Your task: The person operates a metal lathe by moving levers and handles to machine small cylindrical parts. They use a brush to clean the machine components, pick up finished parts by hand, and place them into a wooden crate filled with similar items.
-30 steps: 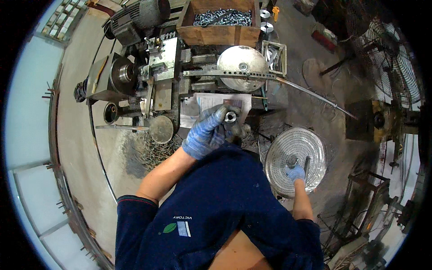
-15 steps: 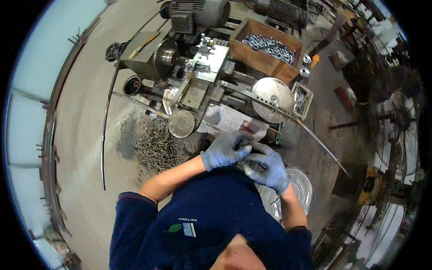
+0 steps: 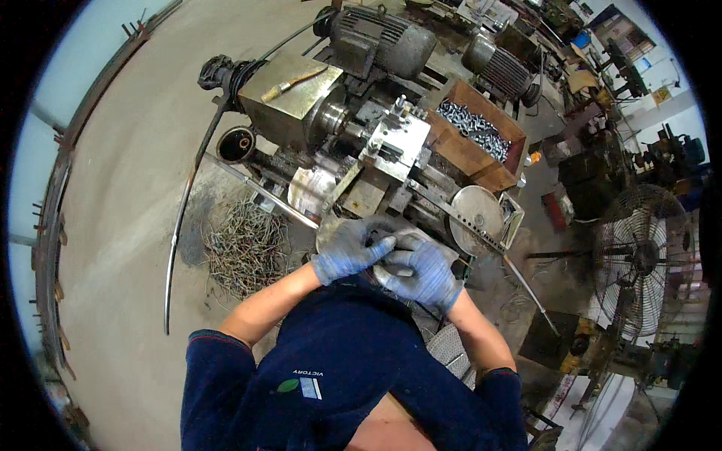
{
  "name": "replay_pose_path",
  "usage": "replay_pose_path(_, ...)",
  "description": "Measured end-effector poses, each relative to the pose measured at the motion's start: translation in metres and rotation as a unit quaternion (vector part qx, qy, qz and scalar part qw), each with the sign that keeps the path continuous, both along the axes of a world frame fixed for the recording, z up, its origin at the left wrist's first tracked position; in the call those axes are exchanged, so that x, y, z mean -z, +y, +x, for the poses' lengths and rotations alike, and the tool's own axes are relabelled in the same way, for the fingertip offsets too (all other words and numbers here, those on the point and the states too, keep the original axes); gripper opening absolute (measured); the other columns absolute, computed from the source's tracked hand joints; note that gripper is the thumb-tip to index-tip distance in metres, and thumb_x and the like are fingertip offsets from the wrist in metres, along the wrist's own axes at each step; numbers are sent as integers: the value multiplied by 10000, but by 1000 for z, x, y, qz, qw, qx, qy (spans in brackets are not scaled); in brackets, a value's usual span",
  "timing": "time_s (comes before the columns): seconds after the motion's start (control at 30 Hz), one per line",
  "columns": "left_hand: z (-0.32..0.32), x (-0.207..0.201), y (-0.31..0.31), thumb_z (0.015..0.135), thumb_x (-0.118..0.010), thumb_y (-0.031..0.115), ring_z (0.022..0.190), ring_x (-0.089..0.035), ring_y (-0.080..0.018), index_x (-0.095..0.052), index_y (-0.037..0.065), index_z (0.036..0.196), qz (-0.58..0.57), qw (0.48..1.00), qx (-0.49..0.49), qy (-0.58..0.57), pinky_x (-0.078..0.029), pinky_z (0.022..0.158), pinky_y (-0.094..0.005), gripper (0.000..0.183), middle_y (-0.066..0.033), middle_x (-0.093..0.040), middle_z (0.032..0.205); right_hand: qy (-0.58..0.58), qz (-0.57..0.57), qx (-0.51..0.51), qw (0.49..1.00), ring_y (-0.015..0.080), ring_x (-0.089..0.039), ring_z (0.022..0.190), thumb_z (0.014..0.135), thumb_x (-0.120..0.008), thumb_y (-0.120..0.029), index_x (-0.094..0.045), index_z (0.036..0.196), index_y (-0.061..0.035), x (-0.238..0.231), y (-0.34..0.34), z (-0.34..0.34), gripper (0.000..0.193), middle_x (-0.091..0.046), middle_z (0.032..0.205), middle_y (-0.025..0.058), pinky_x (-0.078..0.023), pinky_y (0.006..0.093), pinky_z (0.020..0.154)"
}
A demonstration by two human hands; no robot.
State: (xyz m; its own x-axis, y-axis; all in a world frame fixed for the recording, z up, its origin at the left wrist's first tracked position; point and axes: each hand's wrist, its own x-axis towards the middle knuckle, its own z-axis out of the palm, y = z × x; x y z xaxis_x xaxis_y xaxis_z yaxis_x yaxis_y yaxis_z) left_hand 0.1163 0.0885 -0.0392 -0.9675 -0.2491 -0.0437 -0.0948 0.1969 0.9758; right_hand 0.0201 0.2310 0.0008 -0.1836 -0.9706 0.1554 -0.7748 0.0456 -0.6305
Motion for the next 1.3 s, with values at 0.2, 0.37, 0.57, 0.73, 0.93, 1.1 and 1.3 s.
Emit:
replay_pose_path(0.2, 10, 7, -82, 773, -573, 252, 760, -599, -203, -559, 23, 1004, -14, 999, -28, 40, -471, 679, -303, 325, -129, -608, 860, -37, 57, -25, 997, 316, -552, 810, 692, -614, -389, -653, 753, -83, -11, -88, 3, 315, -581, 893, 154, -440, 370, 708)
replay_pose_path(0.37, 39, -9, -161, 787, -579, 231, 720, -566, -126, -517, 7, 1072, 18, 999, -37, 33, -468, 655, -269, 368, -94, -599, 870, 26, 56, 38, 997, 309, -585, 814, 680, -647, -346, -653, 731, -51, -6, -148, -19, 300, -585, 933, 202, -472, 349, 702)
replay_pose_path(0.57, 124, -7, -265, 817, -548, 188, 678, -524, -98, -487, -14, 1103, -31, 968, -245, -41, -443, 629, -229, 356, -43, -566, 803, 218, 194, 119, 949, 305, -584, 716, 698, -515, -545, -645, 730, -50, 39, -225, -92, 513, -602, 714, 168, -461, 376, 668)
replay_pose_path(0.73, 236, 46, -319, 803, -549, 159, 623, -506, -101, -493, 1, 1104, -164, 910, -375, -56, -428, 577, -249, 345, -39, -547, 705, 180, 242, 127, 945, 317, -584, 678, 659, -536, -576, -621, 696, -10, 75, -247, -113, 574, -588, 660, 191, -465, 377, 652)
replay_pose_path(0.93, 308, 68, -310, 805, -545, 166, 557, -504, -110, -515, 14, 1065, -214, 847, -438, -213, -424, 540, -244, 303, -39, -534, 630, 123, 155, 100, 975, 317, -581, 733, 671, -542, -558, -642, 756, -48, 81, -239, -117, 526, -600, 747, 183, -460, 371, 694)
replay_pose_path(1.1, 323, 84, -286, 805, -548, 190, 555, -527, -127, -546, 18, 1012, -180, 855, -437, -214, -429, 540, -256, 269, -92, -583, 693, 120, 159, 85, 976, 315, -583, 744, 671, -558, -533, -654, 803, -86, 87, -239, -121, 475, -609, 757, 158, -464, 366, 700)
replay_pose_path(1.3, 316, 83, -254, 791, -537, 306, 730, -586, -257, -567, 63, 993, -260, 814, -411, -317, -445, 666, -335, 317, -146, -610, 815, 136, 212, 94, 963, 331, -584, 700, 664, -561, -546, -641, 728, -59, 77, -246, -119, 498, -602, 717, 177, -470, 371, 662)
